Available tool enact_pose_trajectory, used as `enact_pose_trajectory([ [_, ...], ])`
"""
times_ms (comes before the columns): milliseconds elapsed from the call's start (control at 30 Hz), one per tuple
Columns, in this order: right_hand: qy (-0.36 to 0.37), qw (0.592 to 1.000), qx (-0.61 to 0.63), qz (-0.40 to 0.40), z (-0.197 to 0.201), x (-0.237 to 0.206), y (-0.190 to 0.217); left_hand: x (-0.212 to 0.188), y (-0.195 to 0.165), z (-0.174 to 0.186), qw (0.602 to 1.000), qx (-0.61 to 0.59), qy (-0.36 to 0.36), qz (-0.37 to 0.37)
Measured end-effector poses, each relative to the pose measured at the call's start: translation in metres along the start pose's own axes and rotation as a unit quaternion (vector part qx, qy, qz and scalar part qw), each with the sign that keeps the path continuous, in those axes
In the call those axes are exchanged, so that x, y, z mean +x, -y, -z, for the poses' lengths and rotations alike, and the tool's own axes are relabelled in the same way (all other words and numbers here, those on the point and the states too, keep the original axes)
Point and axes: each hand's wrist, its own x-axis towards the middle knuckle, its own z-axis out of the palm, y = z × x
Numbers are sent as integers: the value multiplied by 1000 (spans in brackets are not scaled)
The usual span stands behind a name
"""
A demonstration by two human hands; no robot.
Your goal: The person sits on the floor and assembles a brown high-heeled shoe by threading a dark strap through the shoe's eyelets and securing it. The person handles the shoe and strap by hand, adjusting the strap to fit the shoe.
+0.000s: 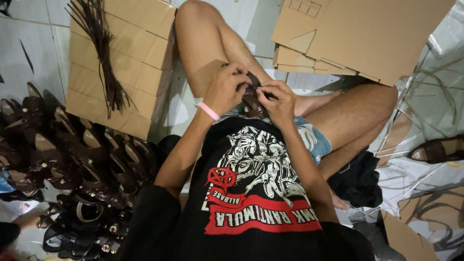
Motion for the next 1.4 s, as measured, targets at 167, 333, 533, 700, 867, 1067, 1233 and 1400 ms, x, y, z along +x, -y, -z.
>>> enact_pose_trajectory([
  [167, 22, 999, -31, -24, 5, 0, -14, 3, 16, 17, 994, -83, 65, -36],
  [333, 73, 973, 190, -110, 15, 4, -48, -3, 29, 22, 990, -130, 55, -10],
  [533, 90, 901, 354, -233, 12, -1, -91, -19, 32, 4, 973, -201, 59, 95],
  [700, 86, 900, 345, -254, 13, -1, -90, -25, 31, -16, 974, -212, 26, 81],
  [867, 91, 926, 282, -233, 12, 0, -79, -22, 30, -36, 972, -196, -14, 129],
  [1067, 104, 956, 207, -179, 10, 2, -77, -19, 33, -33, 977, -183, -15, 106],
  [1233, 45, 968, 176, -171, 12, 8, -44, -16, 32, -26, 974, -204, 0, 100],
  [1400, 40, 989, -74, 119, 14, 11, 3, -14, 35, -27, 953, -272, 23, 132],
])
